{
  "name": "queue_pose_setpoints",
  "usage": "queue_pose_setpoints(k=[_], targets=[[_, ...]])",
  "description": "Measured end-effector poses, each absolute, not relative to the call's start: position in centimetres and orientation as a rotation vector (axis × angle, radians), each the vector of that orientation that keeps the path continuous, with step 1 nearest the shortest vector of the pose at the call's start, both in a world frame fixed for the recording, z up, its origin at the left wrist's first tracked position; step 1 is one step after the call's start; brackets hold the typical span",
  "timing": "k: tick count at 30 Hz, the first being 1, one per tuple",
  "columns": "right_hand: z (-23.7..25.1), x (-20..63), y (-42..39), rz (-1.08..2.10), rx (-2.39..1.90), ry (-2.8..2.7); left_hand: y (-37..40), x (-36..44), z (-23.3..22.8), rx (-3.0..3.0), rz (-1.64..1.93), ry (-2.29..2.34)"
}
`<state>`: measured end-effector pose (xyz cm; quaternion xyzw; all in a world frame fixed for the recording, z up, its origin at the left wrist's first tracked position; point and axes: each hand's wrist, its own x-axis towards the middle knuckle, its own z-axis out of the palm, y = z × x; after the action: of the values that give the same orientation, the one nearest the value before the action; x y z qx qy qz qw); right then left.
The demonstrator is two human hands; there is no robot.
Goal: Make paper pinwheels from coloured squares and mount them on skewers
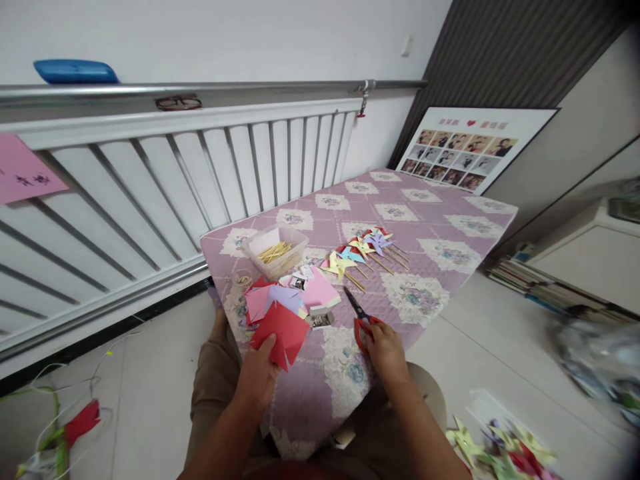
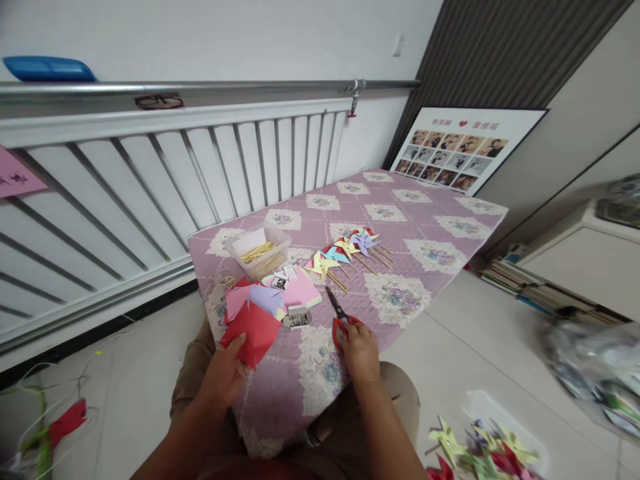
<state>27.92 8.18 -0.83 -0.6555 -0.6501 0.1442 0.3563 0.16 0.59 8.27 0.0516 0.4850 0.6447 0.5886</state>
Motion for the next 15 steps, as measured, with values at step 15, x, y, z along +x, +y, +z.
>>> queue_pose_setpoints(k=[15], targets=[[7.2, 21.5, 0.0, 1.554, -0.997, -0.894, 1.3, -0.9, 8.8, 0.096, 1.585, 1.084]])
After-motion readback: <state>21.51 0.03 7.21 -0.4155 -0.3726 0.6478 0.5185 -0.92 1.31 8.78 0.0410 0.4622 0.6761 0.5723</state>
